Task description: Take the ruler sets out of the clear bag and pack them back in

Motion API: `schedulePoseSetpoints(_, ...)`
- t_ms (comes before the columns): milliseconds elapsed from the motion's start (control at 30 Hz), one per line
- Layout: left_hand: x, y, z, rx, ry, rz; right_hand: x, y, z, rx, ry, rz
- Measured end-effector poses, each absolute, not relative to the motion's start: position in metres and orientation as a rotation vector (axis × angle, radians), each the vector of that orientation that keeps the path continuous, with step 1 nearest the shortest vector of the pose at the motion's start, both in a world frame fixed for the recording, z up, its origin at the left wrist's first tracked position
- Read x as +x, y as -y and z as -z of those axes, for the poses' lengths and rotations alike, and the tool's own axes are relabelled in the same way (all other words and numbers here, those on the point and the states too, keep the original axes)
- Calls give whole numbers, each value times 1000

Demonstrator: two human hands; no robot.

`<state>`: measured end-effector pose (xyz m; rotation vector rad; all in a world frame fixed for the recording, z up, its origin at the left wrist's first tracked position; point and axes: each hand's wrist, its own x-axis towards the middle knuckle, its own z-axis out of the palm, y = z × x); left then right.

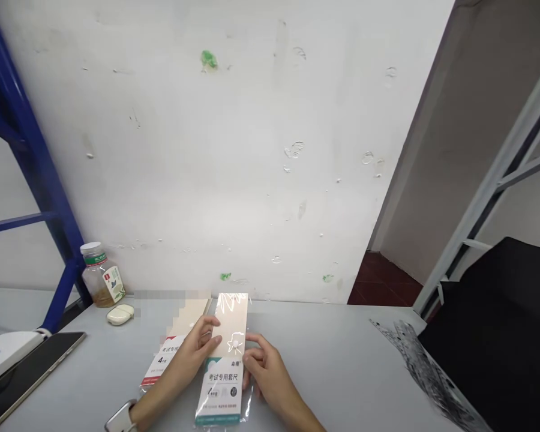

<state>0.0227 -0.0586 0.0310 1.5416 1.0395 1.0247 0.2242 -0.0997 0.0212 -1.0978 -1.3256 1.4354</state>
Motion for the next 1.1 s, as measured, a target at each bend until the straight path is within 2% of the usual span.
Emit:
schedulePoseSetpoints(167, -19, 31, -41, 1478, -1230, -1133, 230, 94, -9, -1191, 1289, -1338)
schedulePoseSetpoints(267, -51, 16, -41, 1492, -1367, -1082, 235, 90, -4, -1228, 1286, -1333)
schedulePoseSetpoints(400, -75, 8, -30, 1741, -1870, -942, 237, 88, 1, -1236, 1329, -1353)
schedulePoseSetpoints(467, -76, 10, -26, 1776, -1942, -881, 238, 88, 1, -1224, 1351, -1366)
schedulePoseSetpoints(800, -27, 35, -35, 1716, -1512, -793, 240, 89, -1, -1213, 1301, -1334)
schedulePoseSetpoints(1100, 15, 61, -19, 1787, -991, -837, 255, 83, -4, -1371, 1365, -1107)
